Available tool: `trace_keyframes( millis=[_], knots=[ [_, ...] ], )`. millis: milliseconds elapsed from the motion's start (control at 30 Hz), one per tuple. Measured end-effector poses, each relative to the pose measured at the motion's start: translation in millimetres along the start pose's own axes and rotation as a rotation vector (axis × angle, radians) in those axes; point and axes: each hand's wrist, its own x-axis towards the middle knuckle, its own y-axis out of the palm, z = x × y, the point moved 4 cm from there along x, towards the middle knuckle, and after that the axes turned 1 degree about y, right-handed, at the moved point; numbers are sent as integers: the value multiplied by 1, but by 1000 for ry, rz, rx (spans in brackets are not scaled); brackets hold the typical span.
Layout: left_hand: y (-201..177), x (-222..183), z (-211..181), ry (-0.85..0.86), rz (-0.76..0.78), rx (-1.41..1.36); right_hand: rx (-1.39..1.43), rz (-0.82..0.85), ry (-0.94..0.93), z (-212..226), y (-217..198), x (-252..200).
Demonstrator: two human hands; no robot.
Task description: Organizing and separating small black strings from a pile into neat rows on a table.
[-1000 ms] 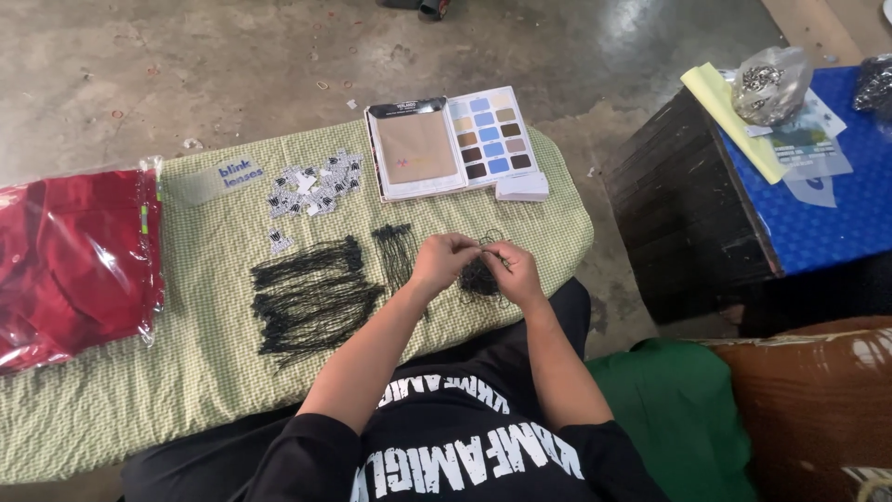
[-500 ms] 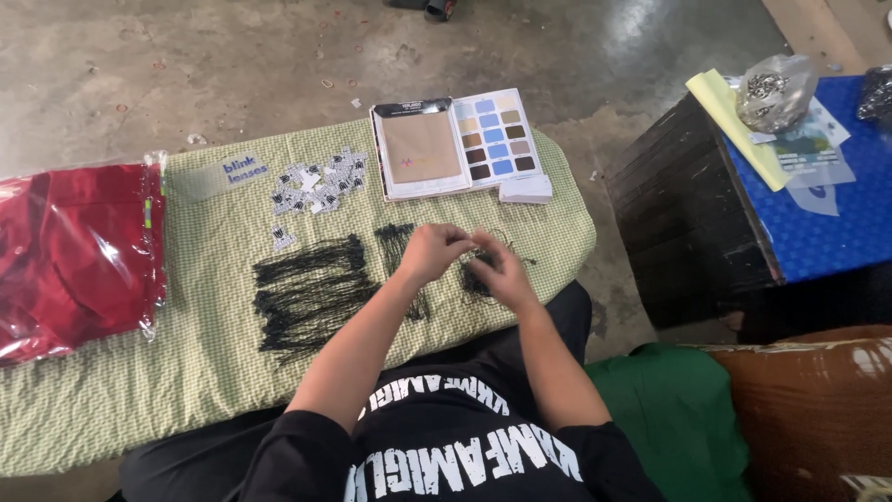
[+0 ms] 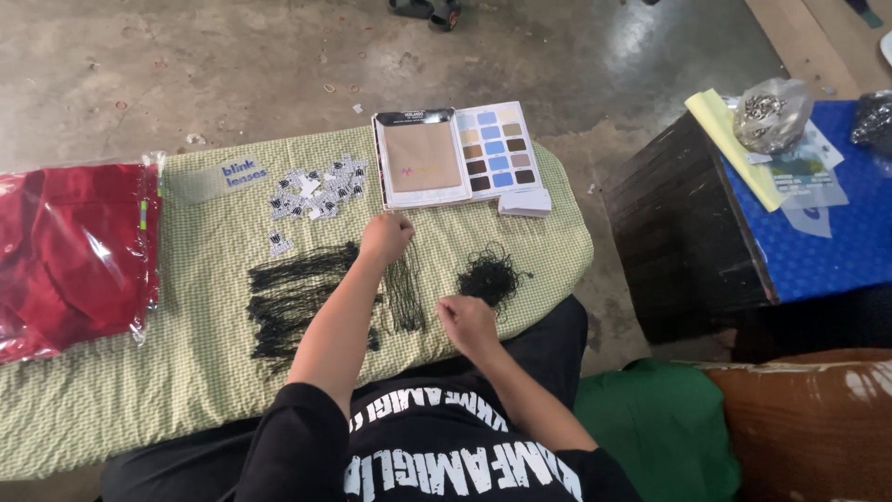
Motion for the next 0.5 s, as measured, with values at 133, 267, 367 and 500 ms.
trace_keyframes(
  millis=[133, 267, 367, 500],
  knots=[
    [17, 16, 4, -5, 17, 156, -312, -111, -286, -11, 33, -15],
    [19, 17, -9, 21, 17, 417, -312, -123, -415, -20, 57, -20],
    [38, 30, 0, 60, -8, 513, -349, -119, -452, -9, 57, -19],
    [41, 32, -4, 132, -106, 572, -383, -93, -448, 3, 50, -12]
  ],
)
